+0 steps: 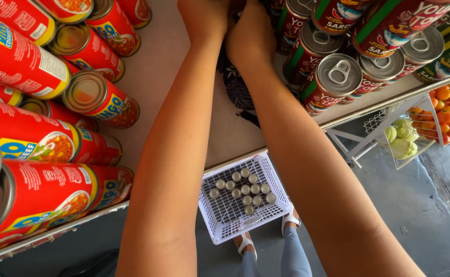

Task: Wiping canned goods with a cloth and placing them into a plastic crate from a grocery shelf.

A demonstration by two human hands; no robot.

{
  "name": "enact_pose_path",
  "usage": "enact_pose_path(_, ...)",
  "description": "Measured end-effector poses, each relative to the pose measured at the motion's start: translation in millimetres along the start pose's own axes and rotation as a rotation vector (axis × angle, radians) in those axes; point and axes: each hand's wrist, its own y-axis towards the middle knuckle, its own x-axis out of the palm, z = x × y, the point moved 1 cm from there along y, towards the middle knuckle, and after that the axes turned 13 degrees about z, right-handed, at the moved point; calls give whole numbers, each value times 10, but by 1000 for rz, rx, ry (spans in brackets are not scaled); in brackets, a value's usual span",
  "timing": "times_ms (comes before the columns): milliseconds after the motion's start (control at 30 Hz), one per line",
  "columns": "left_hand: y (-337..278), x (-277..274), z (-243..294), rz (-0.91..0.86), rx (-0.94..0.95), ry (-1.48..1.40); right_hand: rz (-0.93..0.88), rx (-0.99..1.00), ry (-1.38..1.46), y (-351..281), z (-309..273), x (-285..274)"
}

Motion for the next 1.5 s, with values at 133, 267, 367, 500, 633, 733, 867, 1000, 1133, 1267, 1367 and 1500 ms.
enact_pose_path(133, -30, -58, 109, 2, -84, -11, -8, -50, -26, 25, 41, 35)
enact_pose_path(267, 4, -4, -22, 35, 21, 33, -13, -51, -21, 16, 60, 50)
enact_pose_path(367, -59, -63, -71, -71, 17, 46, 7, -110, -44, -31, 172, 84)
enact_pose_path(500, -246, -362, 37, -4, 171, 3, -40, -326, -57, -222, 337, -32)
enact_pose_path(633, -609, -943, 577, -54, 203, -67, -182, -378, -162, -663, -75, -845)
enact_pose_path(733, -1233, -1912, 1526, 8, 317, -238, 64, -787, 48, -1411, -435, -1978)
enact_pose_path(867, -2635, -2916, 1789, 76, 291, -56, -32, -573, 192, -2433, 180, -2533)
enact_pose_path(1000, -4214, -2954, 438, 72, -100, -60, -487, -80, 150, -3282, 1882, -1674)
enact_pose_path(1133, -6079, -2785, -1726, -146, -684, 259, -825, 145, -279, -4375, 4166, -319)
enact_pose_path(1267, -7297, -2688, -3713, -394, -690, 554, -1013, 68, -608, -4834, 5221, 631)
enact_pose_path(1367, -7370, -2538, -4382, -672, -597, 857, -1253, -164, -865, -5183, 5896, 1294)
enact_pose_path(1500, -7424, -2173, -5108, -801, -398, 1001, -1283, -438, -829, -5562, 6414, 2013)
